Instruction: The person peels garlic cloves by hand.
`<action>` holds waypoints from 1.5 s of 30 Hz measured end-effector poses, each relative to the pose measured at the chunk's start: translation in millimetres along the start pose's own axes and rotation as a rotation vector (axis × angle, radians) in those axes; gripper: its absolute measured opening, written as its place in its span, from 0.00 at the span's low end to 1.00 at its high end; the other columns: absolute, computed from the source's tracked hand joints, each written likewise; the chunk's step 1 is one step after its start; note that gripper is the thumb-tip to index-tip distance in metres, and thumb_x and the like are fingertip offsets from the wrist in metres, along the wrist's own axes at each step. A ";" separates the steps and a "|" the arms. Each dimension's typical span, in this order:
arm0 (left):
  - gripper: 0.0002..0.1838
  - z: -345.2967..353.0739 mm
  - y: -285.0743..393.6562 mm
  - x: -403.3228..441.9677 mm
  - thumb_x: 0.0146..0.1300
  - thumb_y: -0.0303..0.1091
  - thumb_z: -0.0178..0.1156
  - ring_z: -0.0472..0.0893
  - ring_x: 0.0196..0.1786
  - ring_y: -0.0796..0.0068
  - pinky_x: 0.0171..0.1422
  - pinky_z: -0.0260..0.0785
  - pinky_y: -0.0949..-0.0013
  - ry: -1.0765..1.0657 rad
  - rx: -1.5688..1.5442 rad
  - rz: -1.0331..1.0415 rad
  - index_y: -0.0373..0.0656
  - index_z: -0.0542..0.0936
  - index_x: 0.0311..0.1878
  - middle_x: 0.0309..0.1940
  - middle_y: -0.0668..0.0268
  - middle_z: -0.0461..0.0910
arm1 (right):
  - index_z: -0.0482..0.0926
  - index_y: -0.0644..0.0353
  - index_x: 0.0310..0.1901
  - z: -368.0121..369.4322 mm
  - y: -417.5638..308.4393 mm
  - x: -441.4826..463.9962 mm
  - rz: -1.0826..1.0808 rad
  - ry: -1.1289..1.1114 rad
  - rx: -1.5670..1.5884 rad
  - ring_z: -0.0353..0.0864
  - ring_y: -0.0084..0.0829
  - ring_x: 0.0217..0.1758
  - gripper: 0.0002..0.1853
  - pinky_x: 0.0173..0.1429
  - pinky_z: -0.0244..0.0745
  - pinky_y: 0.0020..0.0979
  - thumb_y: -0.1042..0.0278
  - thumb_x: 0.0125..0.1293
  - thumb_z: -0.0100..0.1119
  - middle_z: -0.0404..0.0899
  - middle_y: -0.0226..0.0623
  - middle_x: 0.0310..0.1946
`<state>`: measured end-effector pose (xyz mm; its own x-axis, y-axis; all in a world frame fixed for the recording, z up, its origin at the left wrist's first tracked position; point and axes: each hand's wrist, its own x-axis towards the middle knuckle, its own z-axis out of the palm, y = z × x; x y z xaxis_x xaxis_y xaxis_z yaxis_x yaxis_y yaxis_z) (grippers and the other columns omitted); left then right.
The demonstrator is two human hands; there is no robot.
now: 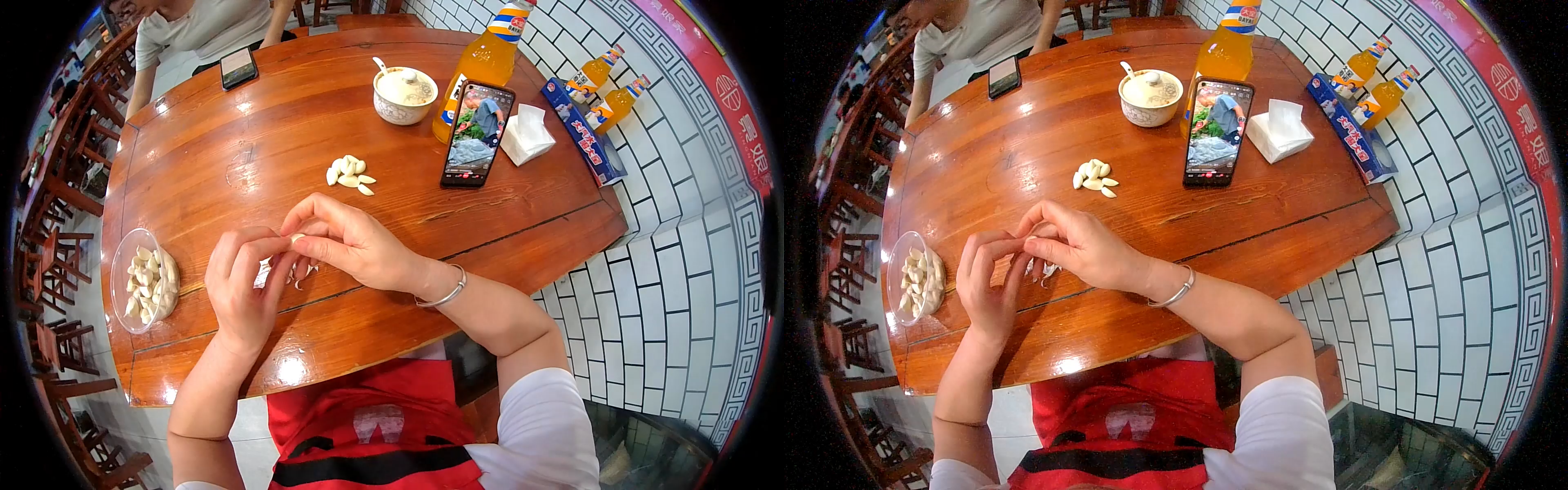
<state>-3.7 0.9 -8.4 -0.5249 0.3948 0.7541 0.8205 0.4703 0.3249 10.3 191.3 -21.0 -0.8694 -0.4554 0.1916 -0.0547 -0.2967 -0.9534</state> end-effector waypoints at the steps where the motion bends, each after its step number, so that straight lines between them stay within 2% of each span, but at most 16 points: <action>1: 0.15 0.2 0.0 0.3 0.48 0.21 0.74 0.80 0.35 0.63 0.37 0.71 0.64 0.000 -0.011 -0.006 0.42 0.80 0.39 0.35 0.62 0.81 | 0.68 0.63 0.57 0.2 -0.2 -0.2 -0.002 -0.001 0.009 0.81 0.21 0.43 0.11 0.49 0.78 0.24 0.69 0.79 0.50 0.81 0.35 0.42; 9: 0.15 0.1 1.0 2.0 0.49 0.21 0.73 0.79 0.34 0.63 0.38 0.71 0.64 -0.027 -0.025 -0.034 0.42 0.79 0.39 0.35 0.62 0.80 | 0.66 0.64 0.59 2.4 -4.0 -0.8 -0.023 0.012 -0.125 0.82 0.22 0.42 0.12 0.49 0.78 0.26 0.73 0.79 0.45 0.82 0.37 0.44; 18: 0.15 1.5 1.5 2.8 0.48 0.20 0.73 0.78 0.34 0.64 0.37 0.70 0.64 -0.037 -0.051 -0.033 0.41 0.77 0.36 0.35 0.62 0.80 | 0.65 0.65 0.61 3.7 -1.7 -0.1 -0.059 0.020 -0.174 0.82 0.22 0.42 0.13 0.49 0.79 0.27 0.74 0.79 0.45 0.82 0.38 0.43; 22: 0.15 0.8 -2.6 0.6 0.48 0.20 0.73 0.79 0.35 0.63 0.37 0.70 0.64 -0.043 -0.036 0.028 0.42 0.76 0.36 0.35 0.62 0.80 | 0.65 0.65 0.62 4.5 -2.7 -0.1 -0.057 0.020 -0.158 0.82 0.22 0.42 0.14 0.49 0.79 0.27 0.74 0.79 0.45 0.82 0.38 0.43; 31: 0.17 1.5 0.6 1.6 0.46 0.19 0.74 0.79 0.35 0.62 0.37 0.70 0.64 -0.034 -0.033 0.022 0.41 0.78 0.38 0.35 0.61 0.80 | 0.65 0.64 0.62 4.0 -2.8 -0.9 -0.054 0.010 -0.166 0.82 0.21 0.42 0.14 0.49 0.79 0.26 0.72 0.79 0.45 0.83 0.36 0.42; 37: 0.18 1.1 -0.3 -0.7 0.46 0.19 0.75 0.78 0.33 0.63 0.35 0.70 0.64 -0.014 -0.043 0.017 0.40 0.78 0.38 0.34 0.62 0.79 | 0.66 0.64 0.62 4.1 -5.3 -0.9 -0.047 0.005 -0.183 0.82 0.21 0.41 0.14 0.49 0.79 0.26 0.70 0.80 0.45 0.83 0.36 0.41; 45: 0.17 -0.4 -2.6 -3.0 0.45 0.18 0.75 0.79 0.34 0.62 0.36 0.70 0.64 -0.006 -0.043 0.029 0.40 0.78 0.36 0.33 0.61 0.80 | 0.67 0.64 0.62 4.0 -3.8 -0.7 -0.047 0.012 -0.163 0.82 0.21 0.41 0.14 0.48 0.78 0.26 0.70 0.80 0.45 0.82 0.35 0.39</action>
<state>-4.1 -1.8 -11.3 -0.5018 0.4123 0.7604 0.8443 0.4247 0.3269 13.1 189.5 -16.6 -0.8697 -0.4341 0.2348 -0.1732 -0.1772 -0.9688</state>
